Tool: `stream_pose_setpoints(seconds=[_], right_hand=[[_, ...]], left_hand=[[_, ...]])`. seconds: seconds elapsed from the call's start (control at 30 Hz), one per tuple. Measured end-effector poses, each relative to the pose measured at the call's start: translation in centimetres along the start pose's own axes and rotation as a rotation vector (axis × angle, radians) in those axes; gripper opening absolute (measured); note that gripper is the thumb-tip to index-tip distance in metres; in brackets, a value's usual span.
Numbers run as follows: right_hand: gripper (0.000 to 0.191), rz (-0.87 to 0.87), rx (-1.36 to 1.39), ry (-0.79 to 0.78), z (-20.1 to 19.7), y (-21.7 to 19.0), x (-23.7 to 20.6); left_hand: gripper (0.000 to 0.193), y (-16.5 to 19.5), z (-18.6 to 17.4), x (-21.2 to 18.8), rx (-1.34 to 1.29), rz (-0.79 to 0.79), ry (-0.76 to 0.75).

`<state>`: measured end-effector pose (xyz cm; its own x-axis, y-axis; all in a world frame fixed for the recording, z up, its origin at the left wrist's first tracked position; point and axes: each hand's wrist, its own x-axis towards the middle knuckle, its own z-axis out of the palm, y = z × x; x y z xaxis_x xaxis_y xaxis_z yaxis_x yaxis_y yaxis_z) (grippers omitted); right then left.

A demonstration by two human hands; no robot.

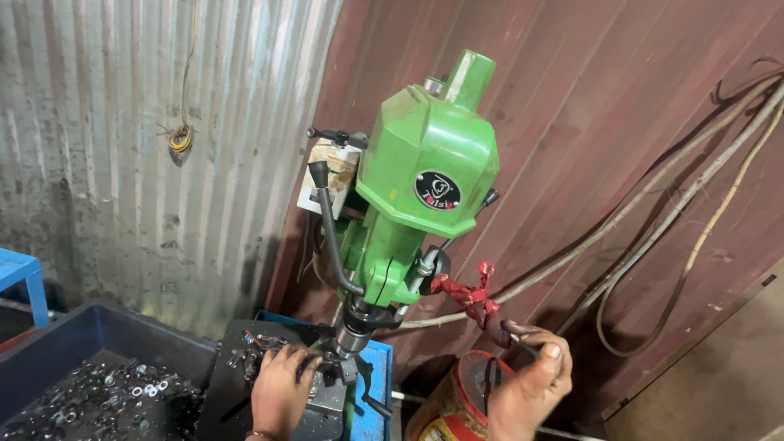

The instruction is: The person operates a green drill press to drill holes in small metal parts. They repeatedly pick up parts from a bin, position them under the drill, lower the drill to bore a hole, and then place the finished part into a collection bin. The process is repeated for multiple parts throughout the clip.

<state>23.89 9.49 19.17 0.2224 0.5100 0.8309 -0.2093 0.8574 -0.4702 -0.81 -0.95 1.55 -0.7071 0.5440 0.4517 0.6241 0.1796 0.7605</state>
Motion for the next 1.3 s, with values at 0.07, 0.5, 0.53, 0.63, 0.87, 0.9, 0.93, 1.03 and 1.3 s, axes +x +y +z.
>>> stream_pose_setpoints(seconds=[0.07,0.5,0.53,0.63,0.87,0.9,0.93,1.03,1.3], right_hand=[[0.041,0.009,0.006,-0.007,-0.2,0.1,-0.6],[0.040,-0.019,0.006,-0.002,-0.7,0.8,-1.2],[0.040,-0.015,0.010,-0.005,-0.7,0.8,-1.2],[0.038,-0.099,-0.110,-0.043,-0.8,0.7,-0.4],[0.040,0.122,0.070,-0.015,4.3,3.1,11.1],[0.035,0.143,0.052,-0.024,5.4,3.6,12.7],[0.033,0.161,0.036,-0.033,6.3,3.9,14.0],[0.036,0.207,0.075,-0.062,7.3,4.3,15.2],[0.039,0.193,0.073,-0.046,7.1,5.3,15.2]], left_hand=[[0.021,0.3,-0.1,-0.3,0.000,-0.009,0.021],[0.030,0.9,-0.4,-0.6,0.002,0.006,0.065],[0.030,1.2,-0.5,-0.6,-0.010,0.016,0.081],[0.031,2.0,-1.4,-0.4,0.023,-0.049,-0.002],[0.029,0.1,0.3,0.0,-0.182,-0.165,-0.050],[0.027,-0.2,1.0,0.2,-0.351,-0.284,-0.112],[0.025,-0.5,1.5,0.6,-0.519,-0.400,-0.173],[0.020,-1.6,0.3,0.8,-0.728,-0.480,-0.034],[0.038,-13.9,-12.0,-4.4,0.464,-0.141,0.656]])
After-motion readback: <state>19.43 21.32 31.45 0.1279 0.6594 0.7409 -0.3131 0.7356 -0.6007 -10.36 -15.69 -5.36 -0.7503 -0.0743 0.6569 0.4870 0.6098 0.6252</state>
